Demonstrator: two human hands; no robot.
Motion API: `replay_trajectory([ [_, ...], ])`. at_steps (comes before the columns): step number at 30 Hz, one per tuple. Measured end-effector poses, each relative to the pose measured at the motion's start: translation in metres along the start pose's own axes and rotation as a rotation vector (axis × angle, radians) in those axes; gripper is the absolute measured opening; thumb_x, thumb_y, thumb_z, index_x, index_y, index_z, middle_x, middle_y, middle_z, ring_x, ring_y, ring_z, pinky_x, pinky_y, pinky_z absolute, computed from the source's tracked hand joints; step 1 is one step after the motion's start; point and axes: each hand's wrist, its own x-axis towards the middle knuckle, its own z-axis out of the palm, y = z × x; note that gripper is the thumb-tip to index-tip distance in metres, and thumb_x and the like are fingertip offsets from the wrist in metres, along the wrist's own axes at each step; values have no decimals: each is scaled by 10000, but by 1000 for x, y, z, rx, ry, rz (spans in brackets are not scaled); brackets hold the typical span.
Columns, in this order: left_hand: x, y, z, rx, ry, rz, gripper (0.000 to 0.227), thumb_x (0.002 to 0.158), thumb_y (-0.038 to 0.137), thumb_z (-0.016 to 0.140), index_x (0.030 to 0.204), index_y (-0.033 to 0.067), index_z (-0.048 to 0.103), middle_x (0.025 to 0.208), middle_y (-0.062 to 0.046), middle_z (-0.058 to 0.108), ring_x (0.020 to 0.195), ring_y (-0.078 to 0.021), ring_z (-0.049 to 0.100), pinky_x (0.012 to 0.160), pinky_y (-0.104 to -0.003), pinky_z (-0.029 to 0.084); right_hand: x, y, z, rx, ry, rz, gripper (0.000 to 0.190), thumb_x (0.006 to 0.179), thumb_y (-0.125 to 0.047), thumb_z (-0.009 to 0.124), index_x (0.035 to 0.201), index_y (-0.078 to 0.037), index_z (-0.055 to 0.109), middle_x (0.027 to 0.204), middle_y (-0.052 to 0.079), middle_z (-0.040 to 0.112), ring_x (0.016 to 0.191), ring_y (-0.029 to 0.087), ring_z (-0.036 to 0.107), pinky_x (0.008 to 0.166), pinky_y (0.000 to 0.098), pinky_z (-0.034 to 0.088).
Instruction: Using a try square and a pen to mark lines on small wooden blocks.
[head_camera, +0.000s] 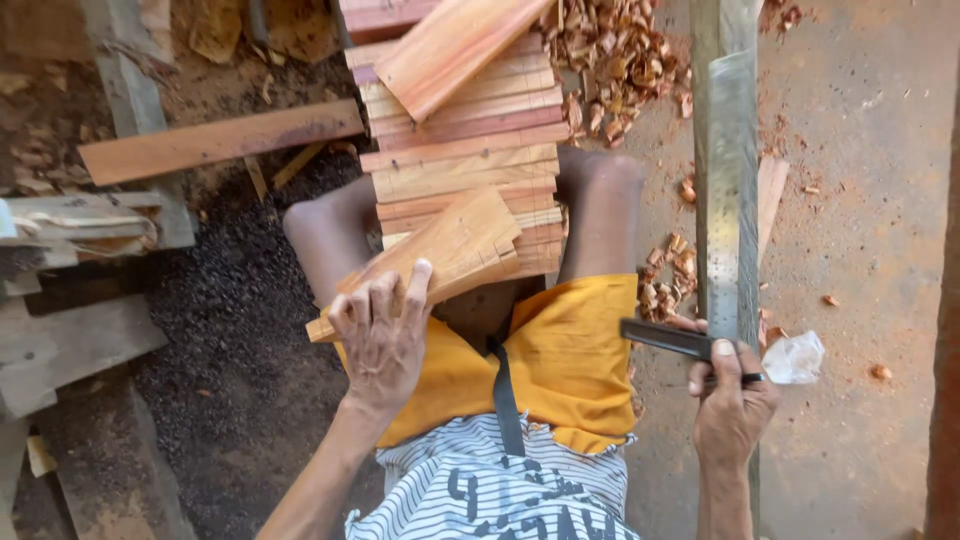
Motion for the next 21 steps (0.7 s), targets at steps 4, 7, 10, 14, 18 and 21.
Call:
replay_trajectory([
  [4, 21, -4, -27, -214, 50, -85, 486, 880, 292, 813, 1235, 120, 529, 1050, -92, 598, 1009, -293, 591, 869, -461, 445, 12, 28, -25, 94, 120, -44, 217, 1137, -93, 594, 1056, 87, 684, 938, 129, 700, 569, 49, 433, 539, 200, 322],
  [7, 44, -3, -50, -419, 43, -204, 406, 864, 258, 800, 1131, 89, 545, 993, -120, 629, 923, -313, 639, 780, -430, 516, 20, 36, -23, -22, 160, -101, 231, 1144, -103, 585, 1040, 91, 658, 972, 163, 704, 612, 60, 509, 498, 205, 314],
  [10, 57, 2, -49, -770, 22, -499, 327, 899, 135, 722, 1126, 59, 499, 938, -130, 603, 816, -273, 653, 717, -399, 550, 28, 78, -35, -7, 153, -67, 214, 1147, -120, 573, 1043, 53, 646, 974, 145, 705, 641, 70, 543, 494, 209, 341],
  [14, 83, 6, -50, -1334, 201, -765, 461, 940, 30, 587, 1325, 76, 338, 1101, -106, 544, 910, -186, 624, 767, -348, 566, 47, 130, -48, 178, 91, 111, 168, 1101, -155, 563, 1115, -39, 684, 923, 126, 749, 539, 53, 483, 478, 202, 352],
  [18, 85, 5, -44, -1399, 291, -717, 508, 968, 28, 594, 1388, 84, 313, 1183, -119, 518, 1041, -190, 585, 908, -346, 519, 65, 188, -99, -77, 155, -35, 218, 1119, -153, 593, 1027, 29, 670, 842, 84, 702, 615, 73, 536, 535, 234, 396],
  [21, 86, 5, -52, -1316, 369, -616, 467, 975, 11, 582, 1374, 61, 345, 1199, -140, 510, 1089, -208, 559, 988, -364, 480, 79, 211, -125, -398, 161, -84, 376, 1166, -199, 625, 904, 58, 709, 673, 99, 636, 504, 100, 497, 508, 264, 396],
])
